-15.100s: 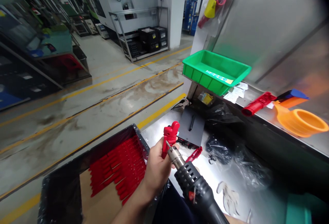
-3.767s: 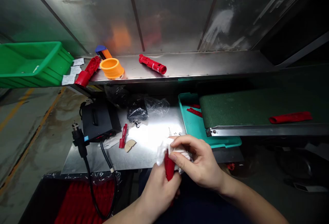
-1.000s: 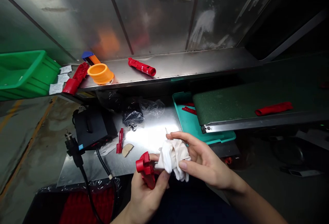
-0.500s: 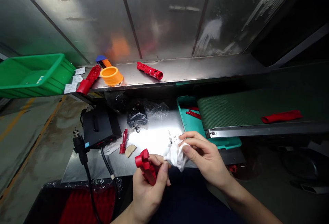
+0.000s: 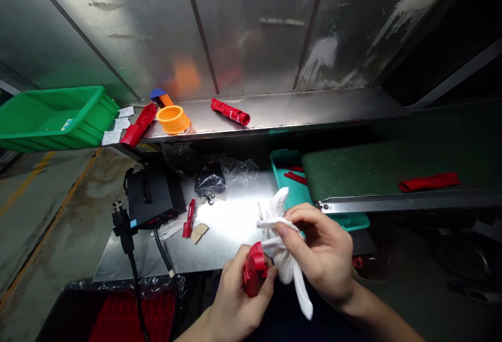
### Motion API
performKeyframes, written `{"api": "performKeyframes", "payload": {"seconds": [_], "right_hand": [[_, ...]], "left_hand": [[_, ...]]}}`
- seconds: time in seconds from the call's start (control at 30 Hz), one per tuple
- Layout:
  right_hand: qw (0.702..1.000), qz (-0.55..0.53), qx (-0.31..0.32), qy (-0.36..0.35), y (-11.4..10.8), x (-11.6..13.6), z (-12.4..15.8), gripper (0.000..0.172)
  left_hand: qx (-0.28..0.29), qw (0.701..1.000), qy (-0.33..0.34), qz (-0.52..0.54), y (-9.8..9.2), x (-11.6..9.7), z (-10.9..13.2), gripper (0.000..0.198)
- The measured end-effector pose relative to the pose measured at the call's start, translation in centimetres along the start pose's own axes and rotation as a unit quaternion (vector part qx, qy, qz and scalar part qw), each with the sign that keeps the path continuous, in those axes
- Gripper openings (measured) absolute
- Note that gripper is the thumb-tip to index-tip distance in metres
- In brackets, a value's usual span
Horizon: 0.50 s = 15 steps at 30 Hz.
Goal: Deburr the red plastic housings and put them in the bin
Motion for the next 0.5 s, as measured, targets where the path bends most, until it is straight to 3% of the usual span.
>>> {"api": "performKeyframes", "payload": {"seconds": [0.23, 0.37, 0.5], "right_hand": [[0.977, -0.113, 0.173, 0.051, 1.5, 2.2, 0.1, 0.017], [0.931, -0.19, 0.277, 0.145, 2.7, 1.2, 0.8, 0.016], [0.876, -0.265, 0.304, 0.265, 3.5, 0.1, 1.7, 0.012]], "left_hand": [[0.026, 0.999, 0.047, -0.001, 0.1, -0.9, -0.1, 0.013], [0.055, 0.994, 0.091, -0.01, 0.6, -1.5, 0.1, 0.023], [0.091, 0.978, 0.174, -0.075, 1.0, -2.7, 0.7, 0.022]]}}
Point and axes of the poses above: each hand's wrist, its own z-axis away from the middle knuckle, its own y-axis out of the palm, x = y × z, the point moved 8 cm from there along -z, towards the middle knuckle, and after that the axes turned 11 degrees about -x, right-handed, at the moved point
